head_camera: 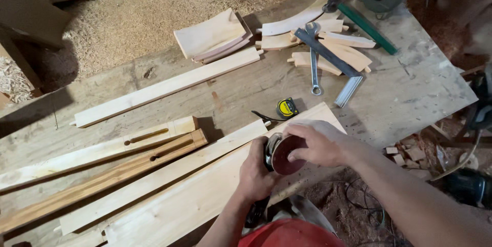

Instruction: The person attaches a sanding disc to an orbital sander and then sands the surface of several wooden planks on a workbench. The person moves the sander back and forth along the length of the wood pieces.

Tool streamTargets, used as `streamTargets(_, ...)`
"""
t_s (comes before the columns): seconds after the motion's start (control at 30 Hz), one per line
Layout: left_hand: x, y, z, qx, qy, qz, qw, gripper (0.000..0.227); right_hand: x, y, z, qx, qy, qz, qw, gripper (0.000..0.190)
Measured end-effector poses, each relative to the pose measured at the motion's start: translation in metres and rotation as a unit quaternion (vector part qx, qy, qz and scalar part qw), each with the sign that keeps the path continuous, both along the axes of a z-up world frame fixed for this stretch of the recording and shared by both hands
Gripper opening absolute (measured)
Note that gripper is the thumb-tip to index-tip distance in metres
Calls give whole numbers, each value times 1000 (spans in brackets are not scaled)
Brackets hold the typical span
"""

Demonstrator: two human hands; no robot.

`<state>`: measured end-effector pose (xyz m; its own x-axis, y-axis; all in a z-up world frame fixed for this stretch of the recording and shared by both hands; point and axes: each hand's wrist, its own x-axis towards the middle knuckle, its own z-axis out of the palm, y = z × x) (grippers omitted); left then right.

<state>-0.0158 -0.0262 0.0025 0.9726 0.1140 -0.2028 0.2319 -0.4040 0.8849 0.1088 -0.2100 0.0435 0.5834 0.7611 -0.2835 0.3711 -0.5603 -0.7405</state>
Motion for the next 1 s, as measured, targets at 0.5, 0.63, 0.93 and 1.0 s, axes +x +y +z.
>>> streamTargets(0.5, -2, -15, -20, 89, -6, -46, 995, 83, -26, -36, -47, 67, 81, -160, 982, 58)
streamTargets(0.63, -2, -19, -17, 93, 2, -59, 994, 83, -23, -36, -42, 46, 16, -87, 995, 44)
streamTargets(0.93, -7, -10, -19, 142, 6, -55, 988, 80, -48, -22, -63, 270, 64, -209, 938, 56)
streamTargets(1.0, -4, -10, -20, 149, 17, -47, 988, 82, -48, -17, -49, 277, -149, -144, 938, 57)
